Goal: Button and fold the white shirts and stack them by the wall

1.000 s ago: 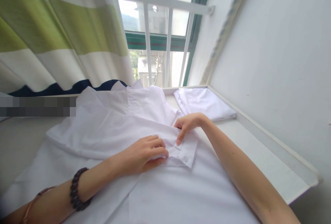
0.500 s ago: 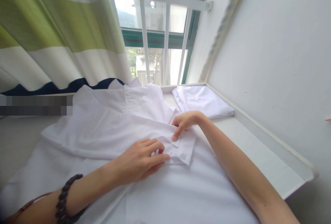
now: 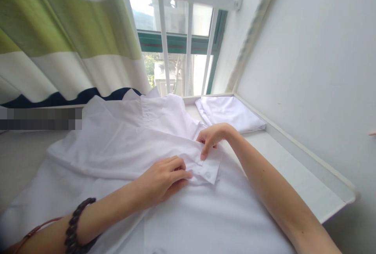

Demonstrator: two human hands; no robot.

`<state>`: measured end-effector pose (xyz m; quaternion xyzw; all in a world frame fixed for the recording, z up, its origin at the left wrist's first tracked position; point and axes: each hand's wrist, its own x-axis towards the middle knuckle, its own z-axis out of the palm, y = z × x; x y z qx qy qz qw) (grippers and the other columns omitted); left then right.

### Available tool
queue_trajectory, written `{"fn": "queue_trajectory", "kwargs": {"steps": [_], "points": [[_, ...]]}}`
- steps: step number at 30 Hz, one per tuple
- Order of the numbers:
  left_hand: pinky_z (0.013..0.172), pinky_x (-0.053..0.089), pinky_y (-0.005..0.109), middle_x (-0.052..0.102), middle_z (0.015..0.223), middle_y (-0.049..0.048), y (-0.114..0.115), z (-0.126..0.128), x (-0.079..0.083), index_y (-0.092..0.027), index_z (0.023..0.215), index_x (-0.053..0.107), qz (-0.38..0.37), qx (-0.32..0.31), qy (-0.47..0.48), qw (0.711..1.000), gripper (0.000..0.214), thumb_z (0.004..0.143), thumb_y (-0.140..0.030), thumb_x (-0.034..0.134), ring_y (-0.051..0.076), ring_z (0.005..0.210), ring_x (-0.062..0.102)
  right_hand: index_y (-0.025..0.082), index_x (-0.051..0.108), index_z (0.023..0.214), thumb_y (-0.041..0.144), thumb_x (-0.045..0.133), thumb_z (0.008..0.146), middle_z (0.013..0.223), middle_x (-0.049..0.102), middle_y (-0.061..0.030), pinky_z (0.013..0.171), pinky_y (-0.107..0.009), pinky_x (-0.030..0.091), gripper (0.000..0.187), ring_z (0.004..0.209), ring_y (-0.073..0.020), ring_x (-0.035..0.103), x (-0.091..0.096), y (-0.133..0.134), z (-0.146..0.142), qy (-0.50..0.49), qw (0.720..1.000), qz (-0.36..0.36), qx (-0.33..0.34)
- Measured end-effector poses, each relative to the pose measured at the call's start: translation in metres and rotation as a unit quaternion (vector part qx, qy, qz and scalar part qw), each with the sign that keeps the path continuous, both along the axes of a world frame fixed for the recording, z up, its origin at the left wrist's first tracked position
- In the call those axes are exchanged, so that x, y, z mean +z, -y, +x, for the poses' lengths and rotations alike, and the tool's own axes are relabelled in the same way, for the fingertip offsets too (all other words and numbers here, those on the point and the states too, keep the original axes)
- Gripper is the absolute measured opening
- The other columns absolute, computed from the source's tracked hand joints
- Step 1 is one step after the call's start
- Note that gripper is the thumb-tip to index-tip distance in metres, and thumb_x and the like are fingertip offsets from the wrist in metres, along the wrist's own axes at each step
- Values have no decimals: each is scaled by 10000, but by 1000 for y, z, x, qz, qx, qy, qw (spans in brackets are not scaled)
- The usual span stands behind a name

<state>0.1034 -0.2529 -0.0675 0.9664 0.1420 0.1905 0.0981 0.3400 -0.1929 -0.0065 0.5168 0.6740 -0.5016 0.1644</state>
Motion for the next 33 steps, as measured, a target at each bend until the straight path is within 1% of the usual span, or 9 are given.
{"fn": "queue_trajectory", "kwargs": {"steps": [3,6,9,12,16,20,24,29,33], "points": [[653,414,213,580,854,24,0,2,-2,-186,897,662,-44,-10,25,999,179,882,-158,486,122,722,516,142,691,931,488,789,552,837,679,-14,604,-220,461,523,778,-178,625,-1,-2,2,32,999,27,12],[668,417,212,585,872,17,2,1,-1,-190,919,657,-53,-24,29,998,187,838,-117,505,121,739,517,154,687,931,479,773,565,822,664,-9,592,-226,443,497,769,-176,614,0,-2,2,52,998,36,23],[693,430,237,585,896,27,5,0,2,-195,952,661,-59,-5,12,998,162,841,-193,543,133,751,522,161,660,912,457,758,576,820,647,-11,587,-242,431,458,753,-181,607,4,2,-3,90,994,56,26],[699,436,264,586,913,41,6,0,4,-205,1012,660,-54,21,-9,998,214,881,-317,533,151,770,526,173,599,926,458,753,568,872,630,-22,576,-257,404,482,737,-184,593,13,11,-12,165,977,132,29],[664,422,244,593,861,26,4,1,3,-206,951,670,-55,30,4,998,172,888,-236,513,139,743,523,199,541,991,513,725,578,956,605,-28,579,-265,371,551,785,-192,564,26,25,-28,187,950,243,58],[672,435,234,600,868,23,2,0,2,-194,902,654,-86,46,23,995,159,876,-184,497,133,751,533,207,586,889,576,708,578,895,613,-9,561,-257,344,498,746,-169,550,34,36,-42,161,960,202,107],[702,455,234,598,915,27,0,0,3,-183,900,626,-135,64,29,988,120,844,-165,521,134,779,549,214,606,870,560,735,549,877,628,5,553,-247,344,488,721,-159,556,34,44,-47,151,968,167,111],[663,450,216,562,925,10,-4,-1,-1,-189,880,593,-167,63,46,983,104,782,-159,580,118,741,532,205,612,845,390,738,601,853,632,8,562,-242,355,331,734,-158,559,27,48,-41,160,969,146,122],[606,436,198,538,915,12,-6,-2,-5,-187,840,573,-172,32,83,981,116,762,-109,537,104,701,513,207,602,851,283,711,617,810,618,24,563,-235,350,269,708,-140,542,27,51,-37,126,971,140,146]]}}
